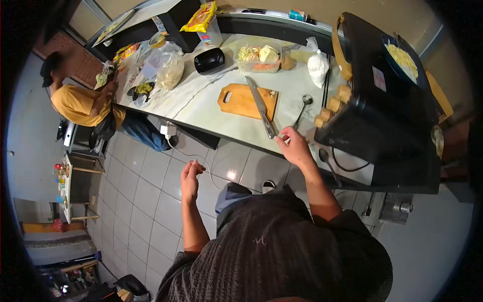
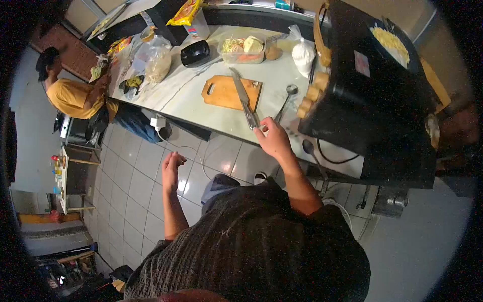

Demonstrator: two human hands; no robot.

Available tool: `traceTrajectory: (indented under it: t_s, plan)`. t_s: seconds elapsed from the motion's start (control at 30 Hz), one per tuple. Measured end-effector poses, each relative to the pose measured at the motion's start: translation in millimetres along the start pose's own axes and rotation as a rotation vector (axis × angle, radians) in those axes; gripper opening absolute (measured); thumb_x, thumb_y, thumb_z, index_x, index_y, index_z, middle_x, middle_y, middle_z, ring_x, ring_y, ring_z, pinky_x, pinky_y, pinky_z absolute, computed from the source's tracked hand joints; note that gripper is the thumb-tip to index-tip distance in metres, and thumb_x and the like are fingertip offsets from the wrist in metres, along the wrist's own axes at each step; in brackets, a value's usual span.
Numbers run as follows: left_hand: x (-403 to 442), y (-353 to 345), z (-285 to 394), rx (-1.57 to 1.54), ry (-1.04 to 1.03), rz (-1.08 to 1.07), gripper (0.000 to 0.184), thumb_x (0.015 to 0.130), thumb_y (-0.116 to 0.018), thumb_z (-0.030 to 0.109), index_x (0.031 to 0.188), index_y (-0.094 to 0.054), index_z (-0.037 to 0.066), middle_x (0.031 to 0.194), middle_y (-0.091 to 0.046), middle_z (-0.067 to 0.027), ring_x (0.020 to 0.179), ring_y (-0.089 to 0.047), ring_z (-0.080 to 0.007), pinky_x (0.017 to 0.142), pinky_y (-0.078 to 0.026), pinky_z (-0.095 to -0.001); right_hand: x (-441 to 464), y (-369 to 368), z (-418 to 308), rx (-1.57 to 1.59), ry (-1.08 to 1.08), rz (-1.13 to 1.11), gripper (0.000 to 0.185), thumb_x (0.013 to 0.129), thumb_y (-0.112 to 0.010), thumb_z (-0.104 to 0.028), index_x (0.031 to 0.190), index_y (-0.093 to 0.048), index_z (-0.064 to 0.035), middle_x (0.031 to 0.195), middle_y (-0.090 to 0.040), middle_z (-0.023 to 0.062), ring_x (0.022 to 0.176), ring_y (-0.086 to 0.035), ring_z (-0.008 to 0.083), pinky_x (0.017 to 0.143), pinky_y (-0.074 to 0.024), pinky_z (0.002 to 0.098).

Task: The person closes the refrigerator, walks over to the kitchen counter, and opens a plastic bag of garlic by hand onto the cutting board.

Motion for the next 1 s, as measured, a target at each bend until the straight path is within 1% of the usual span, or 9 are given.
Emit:
traceTrajectory:
  t_s: [0.07, 0.2, 0.4, 0.43, 0.57, 0.73, 0.8, 0.87, 1.0]
  plan:
    - [32, -12, -9, 0.022, 0.021, -0.014, 0.040, 0.100, -0.049, 0.031, 0.069, -0.053, 0.006, 0.069, -0.052, -0.0028, 0.065, -0.044, -0.0115, 0.066, -0.038, -0.0294, 13, -3, -8, -0.094, 0.013, -0.007, 0.038, 0.084, -0.069, -0.029, 0.107, -0.051, -0.0038, 0.098, -0.062, 0.0173, 0.089, -0.062, 0.0330, 0.076, -0.0488, 0.0424]
    - [99, -46, 12, 0.249, 0.081, -0.011, 0.050, 0.098, -0.054, 0.037, 0.060, -0.054, 0.005, 0.061, -0.049, 0.0008, 0.060, -0.042, -0.0087, 0.059, -0.034, -0.0259, 37, -28, 12, -0.228, 0.042, 0.038, 0.045, 0.082, -0.071, -0.031, 0.108, -0.046, -0.0033, 0.095, -0.060, 0.0215, 0.089, -0.062, 0.0371, 0.075, -0.0483, 0.0459]
    - [235, -66, 41, 0.243, -0.116, -0.132, 0.022, 0.092, -0.065, 0.023, 0.097, -0.062, 0.001, 0.076, -0.057, -0.0001, 0.069, -0.052, -0.0097, 0.067, -0.042, -0.0238, 74, -58, 18, -0.142, -0.218, 0.043, 0.052, 0.079, -0.073, -0.032, 0.109, -0.042, -0.0041, 0.090, -0.060, 0.0206, 0.081, -0.062, 0.0389, 0.073, -0.0478, 0.0469]
    - [264, -61, 40, 0.270, -0.036, -0.177, 0.030, 0.089, -0.068, 0.019, 0.109, -0.059, 0.000, 0.085, -0.060, -0.0024, 0.073, -0.056, -0.0110, 0.070, -0.046, -0.0240, 81, -59, 10, -0.149, -0.224, 0.050, 0.052, 0.079, -0.073, -0.032, 0.109, -0.042, -0.0041, 0.090, -0.060, 0.0206, 0.081, -0.062, 0.0389, 0.073, -0.0478, 0.0469]
    - [356, -50, 39, 0.266, -0.023, -0.141, 0.037, 0.088, -0.070, 0.028, 0.105, -0.059, -0.003, 0.085, -0.061, -0.0067, 0.069, -0.056, -0.0127, 0.064, -0.046, -0.0252, 92, -71, 12, -0.050, -0.411, -0.029, 0.055, 0.080, -0.074, -0.033, 0.109, -0.037, -0.0042, 0.090, -0.061, 0.0199, 0.083, -0.064, 0.0323, 0.074, -0.0485, 0.0417]
    - [411, -57, 39, 0.418, 0.085, -0.018, 0.064, 0.083, -0.073, 0.043, 0.118, -0.046, -0.003, 0.087, -0.063, -0.0110, 0.070, -0.057, -0.0159, 0.068, -0.046, -0.0277, 90, -82, 7, -0.070, -0.585, 0.096, 0.053, 0.084, -0.072, -0.032, 0.112, -0.038, -0.0031, 0.088, -0.064, 0.0192, 0.079, -0.064, 0.0280, 0.071, -0.0489, 0.0365]
    - [432, -55, 20, 0.448, 0.035, -0.017, 0.050, 0.085, -0.072, 0.031, 0.117, -0.047, 0.000, 0.080, -0.062, -0.0082, 0.068, -0.056, -0.0155, 0.066, -0.045, -0.0284, 88, -84, 0, -0.101, -0.622, 0.142, 0.052, 0.086, -0.069, -0.032, 0.116, -0.038, -0.0033, 0.086, -0.064, 0.0188, 0.078, -0.065, 0.0283, 0.071, -0.0490, 0.0360]
    - [442, -55, 3, 0.443, 0.006, -0.045, 0.045, 0.086, -0.071, 0.026, 0.116, -0.048, 0.001, 0.077, -0.060, -0.0071, 0.067, -0.055, -0.0155, 0.065, -0.044, -0.0290, 87, -84, -8, 0.016, -0.578, 0.226, 0.047, 0.089, -0.064, -0.033, 0.116, -0.044, 0.0003, 0.094, -0.065, 0.0260, 0.089, -0.065, 0.0415, 0.080, -0.0493, 0.0471]
    - [443, -64, 12, 0.481, -0.183, 0.050, 0.035, 0.087, -0.069, 0.018, 0.111, -0.050, 0.002, 0.070, -0.054, -0.0040, 0.062, -0.051, -0.0142, 0.061, -0.043, -0.0300, 83, -80, -8, 0.044, -0.657, 0.198, 0.044, 0.092, -0.061, -0.035, 0.114, -0.053, 0.0018, 0.097, -0.067, 0.0249, 0.091, -0.066, 0.0395, 0.080, -0.0497, 0.0452]
Point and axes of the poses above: each hand's wrist, its own x-axis towards the middle knuckle, its own y-axis out of the back of the hand, z = x × y, the point moved 5 cm from there along x, towards the middle knuckle
